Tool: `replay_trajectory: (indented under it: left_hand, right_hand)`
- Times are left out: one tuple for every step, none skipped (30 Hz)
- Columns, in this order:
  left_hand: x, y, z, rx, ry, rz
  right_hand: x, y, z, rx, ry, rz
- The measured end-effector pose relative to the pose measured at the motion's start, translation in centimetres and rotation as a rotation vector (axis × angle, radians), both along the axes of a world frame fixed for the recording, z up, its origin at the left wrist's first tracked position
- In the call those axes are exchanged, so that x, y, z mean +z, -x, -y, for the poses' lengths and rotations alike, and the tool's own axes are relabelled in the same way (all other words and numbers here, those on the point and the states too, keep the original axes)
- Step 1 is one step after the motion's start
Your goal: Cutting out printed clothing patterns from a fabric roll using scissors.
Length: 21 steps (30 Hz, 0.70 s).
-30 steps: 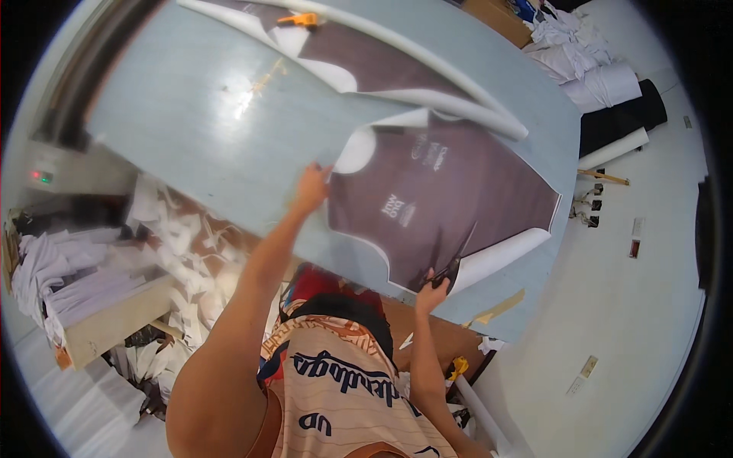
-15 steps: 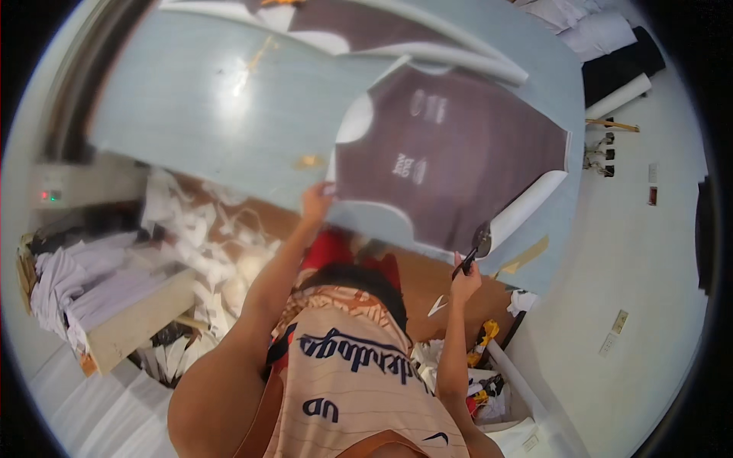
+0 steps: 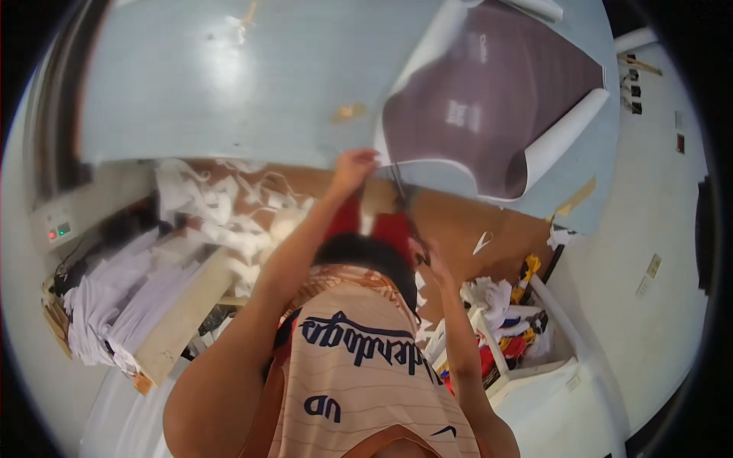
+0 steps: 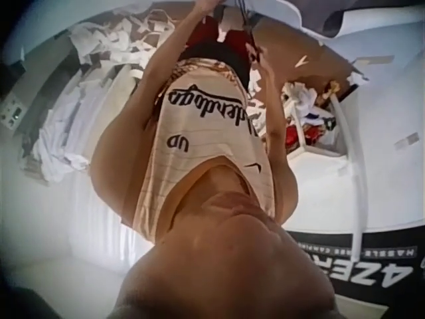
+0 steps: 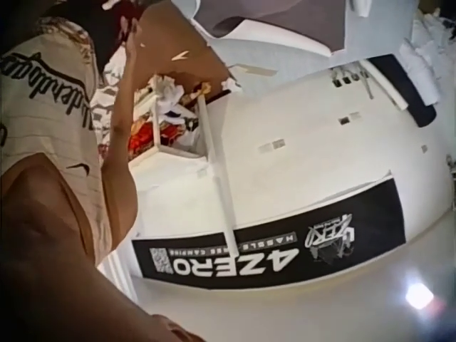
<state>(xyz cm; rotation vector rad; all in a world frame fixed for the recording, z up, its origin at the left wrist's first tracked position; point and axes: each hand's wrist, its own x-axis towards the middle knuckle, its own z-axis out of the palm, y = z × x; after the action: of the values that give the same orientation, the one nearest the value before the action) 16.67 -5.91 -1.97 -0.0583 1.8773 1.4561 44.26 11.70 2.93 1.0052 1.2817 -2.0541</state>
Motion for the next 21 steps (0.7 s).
replay_trajectory:
  left_hand:
    - [-1.5,-0.8,-1.6,-0.023,-0.017,-0.047]
    - [-2.5,-0.9,-1.4,-0.056,-0.006,-0.098]
    - [-2.9,-1.1,-1.8,-0.067,0.002,-0.089]
    - [-3.3,-1.3,-2.3,-0.082,0.01,-0.11]
    - [-3.2,-1.9,-2.5,-0.105,0.018,-0.12]
    - [-3.0,-2.3,-2.6,-0.12,0.021,-0.105]
    - [-2.7,-2.6,-2.7,-0.121,0.01,-0.086]
    - [-2.7,-2.8,-3.1,-0.112,-0.01,-0.077]
    - [-2.7,-3.0,-3.4,-0.118,-0.018,-0.075]
    - [-2.7,-3.3,-3.6,-0.113,-0.018,-0.066]
    - [-2.8,-3.5,-3.5,-0.107,-0.015,-0.057]
    - [-3.0,-3.5,-3.5,-0.112,-0.021,-0.056]
    - [-3.3,-3.4,-3.6,-0.119,-0.023,-0.083]
    - [-3.4,-3.4,-3.5,-0.125,-0.025,-0.11]
    - [-3.4,-3.4,-3.4,-0.125,-0.028,-0.108]
    - [-3.5,-3.4,-3.1,-0.125,-0.051,-0.112]
    - [-3.4,-3.2,-3.3,-0.124,-0.077,-0.119]
    - [-3.3,-3.1,-3.3,-0.119,-0.083,-0.121]
    - [-3.2,-3.0,-3.2,-0.117,-0.1,-0.045]
    - [-2.9,-2.9,-3.3,-0.119,-0.116,0.035]
    - [-2.6,-2.8,-3.3,-0.117,-0.12,0.036]
  right_hand:
    - [-1.9,-0.2,-0.6,0.001,-0.005,0.014]
    - [-2.7,0.7,0.3,-0.076,0.042,-0.007]
    - [-3.1,1.2,0.6,-0.155,0.072,-0.028]
    - [-3.7,1.3,1.0,-0.17,0.053,-0.051]
    - [-3.8,1.0,1.5,-0.186,0.058,-0.034]
    - [-3.9,0.8,2.0,-0.205,0.075,0.011]
    - [-3.9,0.5,2.5,-0.223,0.09,0.055]
    - [-4.0,0.6,2.4,-0.229,0.083,0.057]
    - [-4.0,0.6,2.3,-0.26,0.069,0.029]
    - [-4.1,0.6,2.2,-0.291,0.054,-0.001]
    - [-3.9,0.6,2.3,-0.297,0.049,0.001]
    - [-3.8,0.6,2.4,-0.318,0.047,-0.012]
    - [-3.7,0.7,2.4,-0.338,0.046,-0.025]
    - [-3.6,0.8,2.5,-0.341,0.041,-0.024]
    - [-3.5,1.1,2.6,-0.341,0.057,0.0]
    - [-3.3,1.2,2.7,-0.34,0.074,0.024]
    - [-3.6,1.1,2.6,-0.336,0.068,0.022]
    - [-3.8,0.9,2.7,-0.34,0.062,0.012]
    - [-4.1,0.8,2.8,-0.342,0.056,0.003]
    - [-4.4,0.6,2.9,-0.339,0.052,0.004]
    - [-4.6,0.5,3.0,-0.343,0.014,0.001]
